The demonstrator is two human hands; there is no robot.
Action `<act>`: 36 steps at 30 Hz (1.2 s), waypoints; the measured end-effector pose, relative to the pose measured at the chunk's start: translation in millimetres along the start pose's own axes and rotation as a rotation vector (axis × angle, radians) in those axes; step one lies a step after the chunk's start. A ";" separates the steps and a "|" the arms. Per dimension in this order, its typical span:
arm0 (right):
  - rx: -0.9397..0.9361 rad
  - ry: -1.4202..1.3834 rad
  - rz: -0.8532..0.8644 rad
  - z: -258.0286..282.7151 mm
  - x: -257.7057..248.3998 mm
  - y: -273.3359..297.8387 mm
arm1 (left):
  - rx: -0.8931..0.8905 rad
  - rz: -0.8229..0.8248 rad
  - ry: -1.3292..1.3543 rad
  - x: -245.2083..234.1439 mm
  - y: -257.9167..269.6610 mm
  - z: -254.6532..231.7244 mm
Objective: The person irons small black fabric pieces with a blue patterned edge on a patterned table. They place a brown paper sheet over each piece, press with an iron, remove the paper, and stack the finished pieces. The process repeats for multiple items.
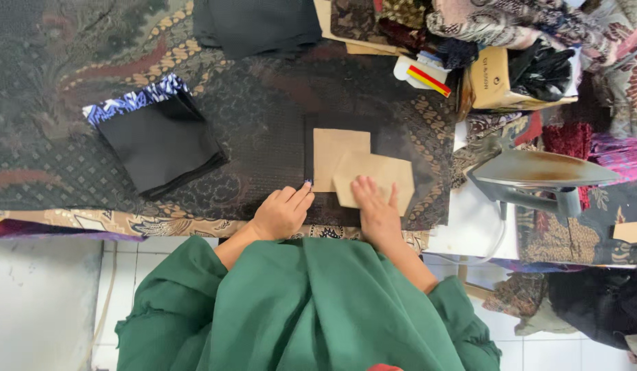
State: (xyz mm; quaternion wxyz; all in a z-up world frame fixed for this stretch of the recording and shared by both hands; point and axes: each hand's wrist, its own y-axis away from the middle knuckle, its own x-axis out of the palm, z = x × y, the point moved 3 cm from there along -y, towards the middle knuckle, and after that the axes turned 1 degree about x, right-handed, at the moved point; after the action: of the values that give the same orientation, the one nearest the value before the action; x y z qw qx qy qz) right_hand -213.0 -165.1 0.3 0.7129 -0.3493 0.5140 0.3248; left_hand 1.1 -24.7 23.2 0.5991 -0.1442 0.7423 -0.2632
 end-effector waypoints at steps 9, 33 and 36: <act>-0.121 0.211 -0.487 -90.6 -52.8 -97.5 | -0.211 0.011 0.246 2.2 -3.7 8.4; -0.614 0.230 -0.104 40.6 -29.4 -37.9 | -0.272 0.221 -0.127 58.8 -58.2 70.9; -0.630 0.117 -0.027 67.1 -69.7 -16.6 | -0.263 0.218 -0.158 57.2 -53.9 69.5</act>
State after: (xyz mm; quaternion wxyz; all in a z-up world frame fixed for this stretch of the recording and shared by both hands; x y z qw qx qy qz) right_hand -183.6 -125.6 85.2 0.5432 -0.5777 0.4235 0.4380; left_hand 49.0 -114.3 -2.9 0.6565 -0.1602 0.7322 -0.0851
